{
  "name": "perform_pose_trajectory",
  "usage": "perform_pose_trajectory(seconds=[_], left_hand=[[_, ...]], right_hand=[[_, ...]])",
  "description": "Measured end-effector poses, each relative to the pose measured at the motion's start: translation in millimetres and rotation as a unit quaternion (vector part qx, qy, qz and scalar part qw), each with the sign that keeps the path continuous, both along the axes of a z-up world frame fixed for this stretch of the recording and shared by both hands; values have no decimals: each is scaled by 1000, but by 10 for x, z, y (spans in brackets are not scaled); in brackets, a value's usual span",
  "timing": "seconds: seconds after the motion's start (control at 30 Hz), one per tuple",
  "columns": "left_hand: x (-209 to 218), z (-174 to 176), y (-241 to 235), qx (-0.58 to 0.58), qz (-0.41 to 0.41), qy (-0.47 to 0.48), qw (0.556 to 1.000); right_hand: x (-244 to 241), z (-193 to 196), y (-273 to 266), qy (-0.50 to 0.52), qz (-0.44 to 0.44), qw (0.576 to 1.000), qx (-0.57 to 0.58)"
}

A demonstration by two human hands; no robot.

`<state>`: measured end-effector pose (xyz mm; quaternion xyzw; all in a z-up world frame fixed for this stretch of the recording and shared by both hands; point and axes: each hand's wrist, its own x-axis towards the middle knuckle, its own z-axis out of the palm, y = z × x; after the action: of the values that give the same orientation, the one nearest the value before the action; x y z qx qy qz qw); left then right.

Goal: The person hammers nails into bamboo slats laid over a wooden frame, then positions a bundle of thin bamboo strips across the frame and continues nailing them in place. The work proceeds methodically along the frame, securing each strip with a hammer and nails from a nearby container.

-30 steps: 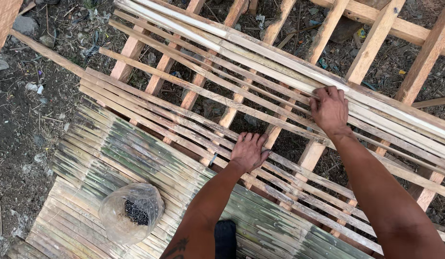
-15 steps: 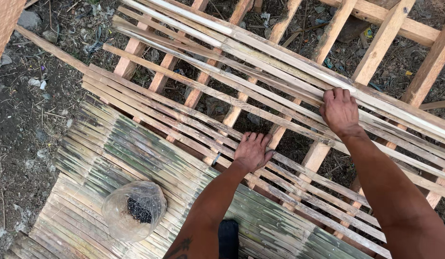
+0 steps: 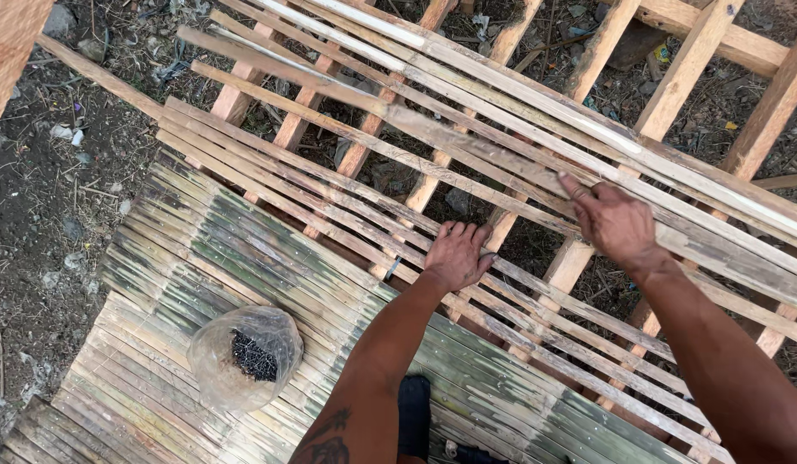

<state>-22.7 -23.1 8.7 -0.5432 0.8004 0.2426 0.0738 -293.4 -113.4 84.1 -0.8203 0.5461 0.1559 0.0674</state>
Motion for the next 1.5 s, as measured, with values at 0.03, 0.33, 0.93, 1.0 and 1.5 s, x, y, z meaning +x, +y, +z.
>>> perform_pose_trajectory(seconds=[0.03,0.33,0.93,1.0,1.5], left_hand=[[5,-19,3,6,-1,3,1000],[290,-242,341,-312,122,183,924],[93,-142,18,-69,48,44,995],[64,-34,16,-90,56,52,993],[-64,-205,-166,-139,94,68,983]], right_hand=[[78,55,134,0,23,1000,-13],[536,-105,913,-42,24,997,52],[582,-527,1177,-84,-50,992,83],[571,-479,1136,-70,-70,989,107],[-141,-665,851,-263,-124,952,-90]])
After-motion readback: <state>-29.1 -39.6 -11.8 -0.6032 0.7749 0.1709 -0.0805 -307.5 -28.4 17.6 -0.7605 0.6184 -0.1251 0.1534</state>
